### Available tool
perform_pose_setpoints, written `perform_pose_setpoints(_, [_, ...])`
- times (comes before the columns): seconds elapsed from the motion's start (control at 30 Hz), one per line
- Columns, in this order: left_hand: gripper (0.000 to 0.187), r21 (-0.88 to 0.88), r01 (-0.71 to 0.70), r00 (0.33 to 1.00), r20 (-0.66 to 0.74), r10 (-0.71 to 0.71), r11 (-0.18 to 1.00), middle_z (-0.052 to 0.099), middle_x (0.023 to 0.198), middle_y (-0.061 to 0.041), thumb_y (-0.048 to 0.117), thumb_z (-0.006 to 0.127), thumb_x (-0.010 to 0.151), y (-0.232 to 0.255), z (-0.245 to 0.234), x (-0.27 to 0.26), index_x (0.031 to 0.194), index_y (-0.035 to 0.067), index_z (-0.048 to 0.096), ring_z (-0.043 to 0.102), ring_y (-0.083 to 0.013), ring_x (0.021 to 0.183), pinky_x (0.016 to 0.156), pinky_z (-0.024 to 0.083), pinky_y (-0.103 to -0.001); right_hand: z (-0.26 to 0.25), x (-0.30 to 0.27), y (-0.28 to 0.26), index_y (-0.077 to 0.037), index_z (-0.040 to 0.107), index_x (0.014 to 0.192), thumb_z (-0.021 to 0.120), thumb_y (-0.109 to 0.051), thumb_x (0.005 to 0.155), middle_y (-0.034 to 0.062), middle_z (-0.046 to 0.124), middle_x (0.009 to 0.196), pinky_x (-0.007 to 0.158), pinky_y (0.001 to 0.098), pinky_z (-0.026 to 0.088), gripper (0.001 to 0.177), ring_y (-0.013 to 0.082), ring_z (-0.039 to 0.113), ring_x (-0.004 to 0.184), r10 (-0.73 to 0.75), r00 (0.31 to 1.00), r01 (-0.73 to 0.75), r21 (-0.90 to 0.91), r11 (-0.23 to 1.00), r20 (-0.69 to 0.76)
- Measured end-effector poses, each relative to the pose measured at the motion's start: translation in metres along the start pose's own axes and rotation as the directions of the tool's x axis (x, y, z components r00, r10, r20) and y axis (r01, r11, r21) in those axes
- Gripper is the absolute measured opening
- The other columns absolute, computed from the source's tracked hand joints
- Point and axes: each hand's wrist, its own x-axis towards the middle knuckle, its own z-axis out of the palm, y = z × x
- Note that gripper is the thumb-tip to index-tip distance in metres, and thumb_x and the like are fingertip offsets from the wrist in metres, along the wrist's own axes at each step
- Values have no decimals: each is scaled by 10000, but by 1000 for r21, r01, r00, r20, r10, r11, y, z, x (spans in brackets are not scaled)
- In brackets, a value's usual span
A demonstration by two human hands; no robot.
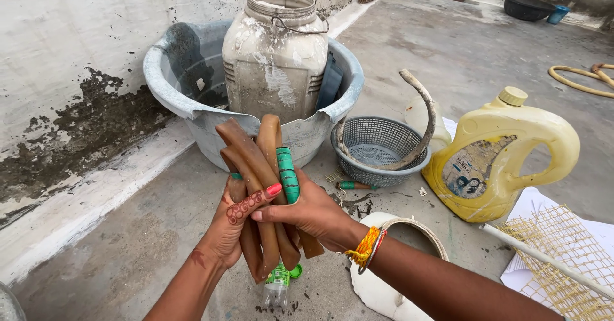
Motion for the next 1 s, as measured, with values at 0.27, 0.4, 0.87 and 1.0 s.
perform_pose_setpoints(0.27, [824,-24,48,999,26,-47,999,655,1237,-59,253,784,769,27,29,-13,1496,197,402,671,-197,1127,941,590,-400,7,-11,-25,-30,375,1500,888,-309,685,126,656,1297,965,366,571,1002,199,676,1153,23,999,-24,24,999,45])
perform_pose_setpoints(0.4, [848,-180,104,994,55,-96,978,628,1305,-107,438,759,807,45,41,-16,1526,127,435,636,-221,1189,983,546,-404,8,-3,-36,-41,423,1464,893,-323,660,122,668,1233,931,375,591,973,210,698,1100,84,996,-84,3,996,-34])
perform_pose_setpoints(0.87, [1280,254,-82,997,9,82,964,585,1403,-105,335,795,751,69,50,4,1587,262,-172,612,-239,1270,1024,527,-403,13,10,-48,-66,474,1397,824,-93,685,114,694,1142,845,393,615,794,230,720,989,-106,978,119,63,991,-180])
perform_pose_setpoints(1.0, [1005,382,-271,962,76,262,883,548,1374,-151,528,648,827,85,47,32,1532,151,39,618,-266,1239,989,559,-415,-1,34,-60,-44,437,1453,854,-129,735,115,686,1241,927,363,601,835,217,702,1088,-337,932,335,-38,942,-134])
